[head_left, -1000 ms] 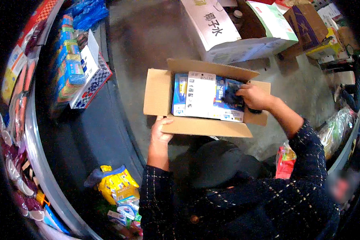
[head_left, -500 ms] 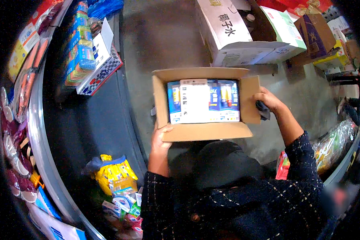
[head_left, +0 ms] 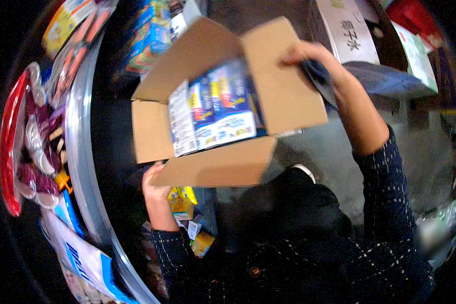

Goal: The person organizes various packaged products on a low shelf and in a cardboard box by hand.

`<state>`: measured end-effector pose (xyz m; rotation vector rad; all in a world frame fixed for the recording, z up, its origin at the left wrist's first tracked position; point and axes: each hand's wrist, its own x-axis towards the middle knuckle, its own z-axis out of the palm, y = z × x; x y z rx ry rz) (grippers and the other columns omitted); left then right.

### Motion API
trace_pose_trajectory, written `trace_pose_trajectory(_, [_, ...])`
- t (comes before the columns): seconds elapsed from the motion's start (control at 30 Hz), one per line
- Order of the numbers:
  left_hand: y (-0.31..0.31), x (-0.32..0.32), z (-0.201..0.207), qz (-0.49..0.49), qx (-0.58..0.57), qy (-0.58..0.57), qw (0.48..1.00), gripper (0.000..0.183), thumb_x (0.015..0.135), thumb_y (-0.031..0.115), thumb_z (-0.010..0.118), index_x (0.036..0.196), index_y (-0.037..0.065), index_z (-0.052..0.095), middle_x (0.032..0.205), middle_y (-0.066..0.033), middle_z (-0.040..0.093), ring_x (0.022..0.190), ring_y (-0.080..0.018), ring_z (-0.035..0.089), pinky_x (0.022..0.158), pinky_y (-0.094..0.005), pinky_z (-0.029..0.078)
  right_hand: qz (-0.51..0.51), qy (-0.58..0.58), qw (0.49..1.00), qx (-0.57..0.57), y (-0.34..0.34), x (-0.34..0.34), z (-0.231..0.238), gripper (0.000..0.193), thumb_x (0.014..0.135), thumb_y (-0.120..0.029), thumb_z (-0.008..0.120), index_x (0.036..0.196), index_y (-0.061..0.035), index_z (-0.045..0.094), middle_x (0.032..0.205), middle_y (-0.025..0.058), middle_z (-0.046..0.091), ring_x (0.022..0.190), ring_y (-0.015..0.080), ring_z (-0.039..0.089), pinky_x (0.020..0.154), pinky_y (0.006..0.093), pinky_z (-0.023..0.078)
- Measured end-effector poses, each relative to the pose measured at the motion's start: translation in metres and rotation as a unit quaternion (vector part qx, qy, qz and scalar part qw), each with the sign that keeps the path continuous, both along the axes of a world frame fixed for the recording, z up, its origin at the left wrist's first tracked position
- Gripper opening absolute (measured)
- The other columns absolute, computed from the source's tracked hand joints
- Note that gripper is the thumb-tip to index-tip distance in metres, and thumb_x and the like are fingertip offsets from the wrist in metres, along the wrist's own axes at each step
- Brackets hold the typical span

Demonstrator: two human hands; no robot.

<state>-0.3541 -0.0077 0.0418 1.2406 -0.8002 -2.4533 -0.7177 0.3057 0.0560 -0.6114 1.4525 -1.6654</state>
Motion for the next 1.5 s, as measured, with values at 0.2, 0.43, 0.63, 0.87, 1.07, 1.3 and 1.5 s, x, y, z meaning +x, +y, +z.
trace_pose_trajectory(0.2, [-0.044, 0.021, 0.035, 0.005, 0.032, 0.056, 0.998, 0.061, 0.078, 0.001, 0.042, 0.138, 0.001, 0.029, 0.132, -0.0229, 0.041, 0.119, -0.0377, 0.044, 0.101, -0.0466, 0.036, -0.012, -0.061, 0.983, -0.171, -0.094, -0.02, 0.01, 0.021, 0.074, -0.026, 0.062, 0.082, -0.0077, 0.067, 0.08, 0.0029, 0.064, 0.073, 0.0114, 0.059, 0.064, 0.026, 0.048])
trace_pose_trajectory(0.43, [-0.109, 0.055, 0.037, 0.051, -0.215, -0.032, 0.975, 0.063, 0.078, 0.001, 0.044, 0.139, 0.0, 0.028, 0.135, -0.0215, 0.039, 0.119, -0.0362, 0.045, 0.101, -0.044, 0.038, 0.102, -0.129, 0.981, -0.104, -0.144, 0.026, -0.015, 0.027, 0.069, -0.022, 0.063, 0.088, -0.0019, 0.063, 0.082, 0.0076, 0.061, 0.075, 0.0143, 0.057, 0.068, 0.0288, 0.046])
trace_pose_trajectory(0.63, [-0.169, 0.15, 0.01, -0.195, -0.632, -0.128, 0.739, 0.064, 0.084, 0.01, 0.057, 0.139, 0.0, 0.027, 0.134, -0.0183, 0.042, 0.118, -0.0289, 0.048, 0.098, -0.0402, 0.041, 0.14, -0.099, 0.982, -0.078, -0.19, 0.083, -0.006, 0.034, 0.07, -0.019, 0.06, 0.094, 0.0047, 0.06, 0.086, 0.0108, 0.062, 0.075, 0.0175, 0.059, 0.068, 0.0335, 0.047])
trace_pose_trajectory(0.87, [-0.008, 0.004, 0.028, 0.185, -0.055, 0.249, 0.949, 0.113, 0.073, 0.069, 0.054, 0.144, 0.01, -0.01, 0.147, -0.0302, -0.006, 0.137, -0.0443, 0.001, 0.109, -0.0605, 0.005, 0.019, -0.187, 0.979, -0.075, -0.183, 0.067, -0.01, 0.022, 0.074, -0.017, 0.059, 0.082, 0.003, 0.063, 0.08, 0.0089, 0.062, 0.071, 0.0163, 0.058, 0.064, 0.0324, 0.047])
trace_pose_trajectory(1.07, [0.046, -0.016, -0.056, 0.234, 0.074, 0.103, 0.964, 0.061, 0.08, 0.026, 0.064, 0.122, -0.002, 0.03, 0.128, -0.0271, 0.03, 0.122, -0.0441, 0.033, 0.107, -0.0604, 0.021, 0.073, -0.228, 0.96, -0.147, -0.216, 0.096, 0.034, 0.018, 0.072, -0.013, 0.061, 0.077, 0.0044, 0.061, 0.073, 0.0102, 0.061, 0.06, 0.0174, 0.058, 0.056, 0.0334, 0.047])
trace_pose_trajectory(1.3, [-0.01, -0.046, -0.155, -0.094, -0.593, -0.487, 0.635, 0.077, 0.076, 0.04, 0.066, 0.134, 0.0, 0.036, 0.136, -0.0268, 0.036, 0.126, -0.0414, 0.033, 0.106, -0.0419, 0.024, 0.045, -0.278, 0.947, -0.156, -0.244, 0.08, 0.058, 0.013, 0.079, -0.006, 0.053, 0.083, 0.0067, 0.054, 0.072, 0.0151, 0.057, 0.06, 0.022, 0.06, 0.053, 0.0405, 0.053])
trace_pose_trajectory(1.5, [-0.068, -0.04, -0.215, -0.238, -0.583, -0.643, 0.435, 0.077, 0.081, 0.053, 0.054, 0.137, 0.005, 0.035, 0.139, -0.0251, 0.033, 0.13, -0.0395, 0.029, 0.108, -0.0449, 0.021, 0.095, -0.244, 0.952, -0.158, -0.254, 0.111, 0.081, 0.018, 0.079, -0.005, 0.054, 0.091, 0.0078, 0.055, 0.078, 0.0168, 0.058, 0.062, 0.026, 0.061, 0.053, 0.0415, 0.053])
